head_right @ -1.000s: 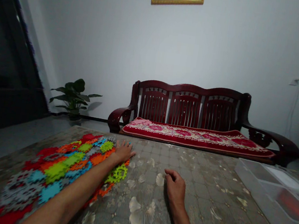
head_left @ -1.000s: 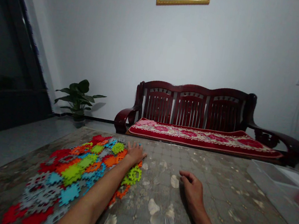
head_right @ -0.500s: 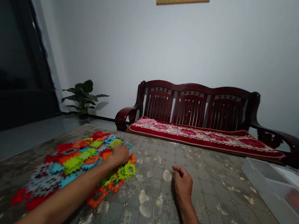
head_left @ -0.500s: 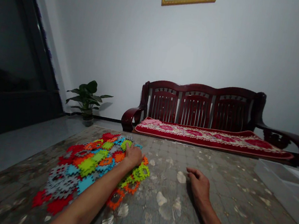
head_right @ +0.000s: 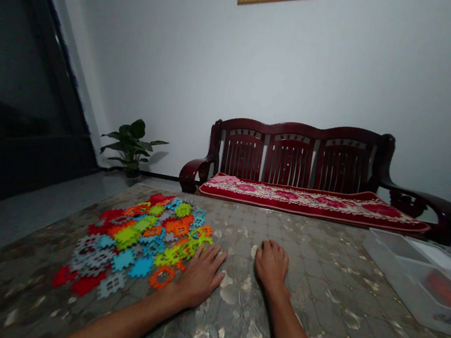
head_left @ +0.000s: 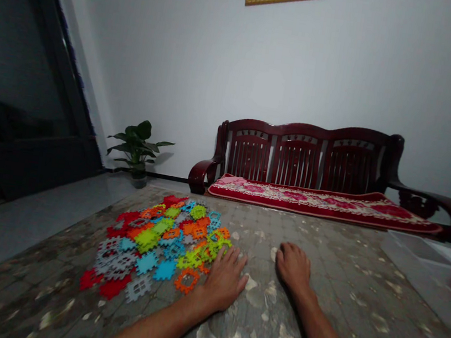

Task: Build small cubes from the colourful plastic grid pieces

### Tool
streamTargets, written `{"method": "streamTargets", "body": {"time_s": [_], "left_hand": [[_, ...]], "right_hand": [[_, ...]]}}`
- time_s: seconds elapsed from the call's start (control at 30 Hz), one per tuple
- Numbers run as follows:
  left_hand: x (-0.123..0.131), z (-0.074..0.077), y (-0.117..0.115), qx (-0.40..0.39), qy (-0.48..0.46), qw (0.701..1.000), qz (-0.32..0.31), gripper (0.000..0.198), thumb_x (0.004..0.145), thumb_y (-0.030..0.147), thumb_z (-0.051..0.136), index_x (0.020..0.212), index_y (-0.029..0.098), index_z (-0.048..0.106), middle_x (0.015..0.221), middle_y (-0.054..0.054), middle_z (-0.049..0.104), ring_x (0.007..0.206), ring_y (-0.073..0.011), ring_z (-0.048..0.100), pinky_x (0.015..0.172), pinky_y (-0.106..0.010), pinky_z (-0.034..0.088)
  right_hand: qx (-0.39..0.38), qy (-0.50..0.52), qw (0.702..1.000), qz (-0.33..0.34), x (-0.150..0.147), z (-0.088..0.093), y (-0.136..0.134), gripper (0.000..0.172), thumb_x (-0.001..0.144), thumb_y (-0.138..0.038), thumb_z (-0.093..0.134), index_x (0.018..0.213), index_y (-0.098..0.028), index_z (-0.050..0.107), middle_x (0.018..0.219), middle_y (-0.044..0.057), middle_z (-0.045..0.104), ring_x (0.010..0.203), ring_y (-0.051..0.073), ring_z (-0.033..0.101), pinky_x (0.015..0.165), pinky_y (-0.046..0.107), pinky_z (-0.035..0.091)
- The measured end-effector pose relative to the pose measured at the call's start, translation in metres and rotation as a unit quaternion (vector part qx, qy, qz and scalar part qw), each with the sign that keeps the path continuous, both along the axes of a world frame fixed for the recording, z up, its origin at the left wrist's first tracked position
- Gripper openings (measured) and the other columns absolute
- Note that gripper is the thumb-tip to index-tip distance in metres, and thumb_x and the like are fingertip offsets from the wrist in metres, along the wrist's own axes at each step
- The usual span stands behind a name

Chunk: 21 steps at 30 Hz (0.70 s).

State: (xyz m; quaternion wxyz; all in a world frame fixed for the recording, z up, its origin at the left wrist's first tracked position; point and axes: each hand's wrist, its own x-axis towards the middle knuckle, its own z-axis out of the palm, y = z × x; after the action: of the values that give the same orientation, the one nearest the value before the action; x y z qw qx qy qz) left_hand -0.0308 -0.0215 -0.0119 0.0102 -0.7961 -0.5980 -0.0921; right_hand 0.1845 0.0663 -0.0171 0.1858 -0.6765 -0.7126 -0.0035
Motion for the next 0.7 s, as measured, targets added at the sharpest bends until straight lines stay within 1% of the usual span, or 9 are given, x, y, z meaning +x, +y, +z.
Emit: {"method": "streamTargets", "body": {"time_s": [0.2, 0.37, 0.53, 0.7], "left_hand": [[0.0016, 0.0008, 0.0022, 0.003, -0.009, 1.000, 0.013, 0.055, 0.103, 0.048, 0.042, 0.150, 0.024, 0.056, 0.161, -0.013, 0.053, 0.154, -0.0299, 0.040, 0.131, -0.056, 0.023], [0.0027, -0.0009, 0.0038, 0.013, -0.037, 0.999, 0.018, 0.051, 0.101, 0.046, 0.046, 0.146, 0.024, 0.059, 0.157, -0.013, 0.056, 0.151, -0.0290, 0.044, 0.131, -0.055, 0.024], [0.0028, -0.0006, 0.0043, 0.020, -0.053, 0.998, 0.017, 0.049, 0.101, 0.044, 0.048, 0.144, 0.025, 0.061, 0.155, -0.012, 0.058, 0.150, -0.0286, 0.045, 0.130, -0.056, 0.024], [0.0023, 0.0016, 0.0032, 0.018, -0.055, 0.998, 0.015, 0.049, 0.101, 0.043, 0.047, 0.144, 0.026, 0.061, 0.155, -0.012, 0.058, 0.150, -0.0288, 0.046, 0.130, -0.055, 0.026]], "right_hand": [[-0.002, -0.031, 0.999, 0.006, -0.0038, 0.0050, 0.0001, 0.038, 0.103, -0.028, 0.041, 0.121, -0.017, 0.073, 0.134, 0.017, 0.069, 0.120, 0.030, 0.063, 0.096, 0.038, 0.043], [0.003, -0.029, 0.999, 0.036, -0.0059, 0.0060, 0.0030, 0.036, 0.103, -0.025, 0.042, 0.117, -0.018, 0.074, 0.128, 0.015, 0.072, 0.118, 0.027, 0.063, 0.096, 0.034, 0.041], [-0.002, -0.030, 0.999, 0.031, -0.0078, 0.0088, 0.0040, 0.036, 0.104, -0.025, 0.042, 0.113, -0.017, 0.075, 0.125, 0.015, 0.073, 0.116, 0.027, 0.064, 0.094, 0.034, 0.041], [-0.008, -0.045, 0.999, 0.029, -0.0091, 0.0102, 0.0031, 0.035, 0.104, -0.025, 0.043, 0.116, -0.016, 0.074, 0.125, 0.016, 0.072, 0.117, 0.027, 0.064, 0.093, 0.034, 0.041]]}}
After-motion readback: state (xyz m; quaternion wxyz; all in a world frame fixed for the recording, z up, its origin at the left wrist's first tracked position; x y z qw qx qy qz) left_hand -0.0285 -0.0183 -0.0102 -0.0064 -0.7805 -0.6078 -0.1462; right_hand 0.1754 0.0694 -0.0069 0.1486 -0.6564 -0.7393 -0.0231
